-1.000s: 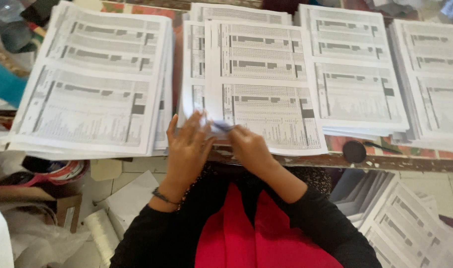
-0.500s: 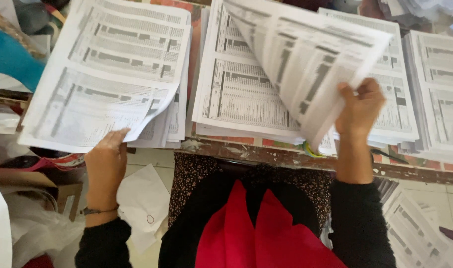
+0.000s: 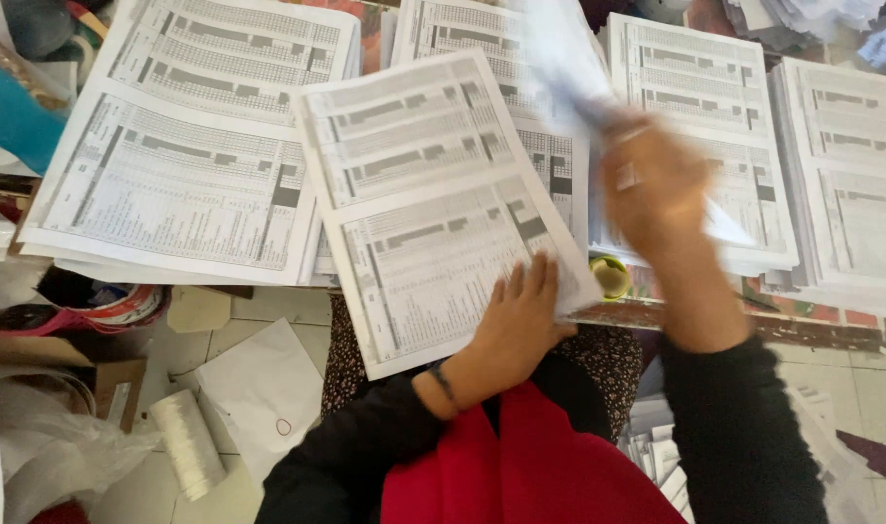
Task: The person repeatedly picks up stacks of printed papers from a table, flips through them, and places them back down. The person handles the papers by hand, moving them between different piles on the table surface.
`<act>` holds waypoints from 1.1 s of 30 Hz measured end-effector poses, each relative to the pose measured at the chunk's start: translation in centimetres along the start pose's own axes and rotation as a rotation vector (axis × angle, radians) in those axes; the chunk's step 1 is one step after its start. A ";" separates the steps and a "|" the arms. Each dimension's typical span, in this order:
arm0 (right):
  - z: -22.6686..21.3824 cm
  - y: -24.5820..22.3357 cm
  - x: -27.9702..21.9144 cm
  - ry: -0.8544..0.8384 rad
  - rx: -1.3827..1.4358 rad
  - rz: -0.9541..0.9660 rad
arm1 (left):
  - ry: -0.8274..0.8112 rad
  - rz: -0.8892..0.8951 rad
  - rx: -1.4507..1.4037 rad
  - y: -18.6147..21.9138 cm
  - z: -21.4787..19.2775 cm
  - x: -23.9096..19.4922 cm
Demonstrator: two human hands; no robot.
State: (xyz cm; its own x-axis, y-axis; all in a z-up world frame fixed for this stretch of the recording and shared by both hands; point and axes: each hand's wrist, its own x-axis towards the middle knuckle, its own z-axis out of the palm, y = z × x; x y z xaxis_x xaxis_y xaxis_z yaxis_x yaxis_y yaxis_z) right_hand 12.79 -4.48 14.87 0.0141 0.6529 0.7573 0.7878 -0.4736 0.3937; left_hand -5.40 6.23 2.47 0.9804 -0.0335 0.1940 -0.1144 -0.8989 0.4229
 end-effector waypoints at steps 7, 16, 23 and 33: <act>0.7 -16.1 -1.3 -0.167 0.562 -0.091 | 0.253 -0.630 -0.238 -16.2 -4.4 -11.3; -0.6 -26.6 -4.1 -0.284 0.727 -0.136 | 0.152 -0.992 -1.645 -18.8 -6.5 -13.8; -2.2 -16.3 -8.6 -0.850 1.044 0.616 | 0.340 -0.962 -1.322 -18.2 -5.4 -12.6; -0.4 -11.1 -15.6 -0.716 1.086 1.485 | 0.169 -0.941 -1.157 -17.3 -5.6 -9.6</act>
State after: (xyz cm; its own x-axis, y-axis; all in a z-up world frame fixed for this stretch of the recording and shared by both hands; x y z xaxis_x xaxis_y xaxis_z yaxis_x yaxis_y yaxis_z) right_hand 3.57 -9.65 -1.14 0.8867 0.3607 -0.2892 -0.1011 -0.4592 -0.8826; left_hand -13.76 24.60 -1.74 0.7454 0.4666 -0.4761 0.3907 0.2729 0.8791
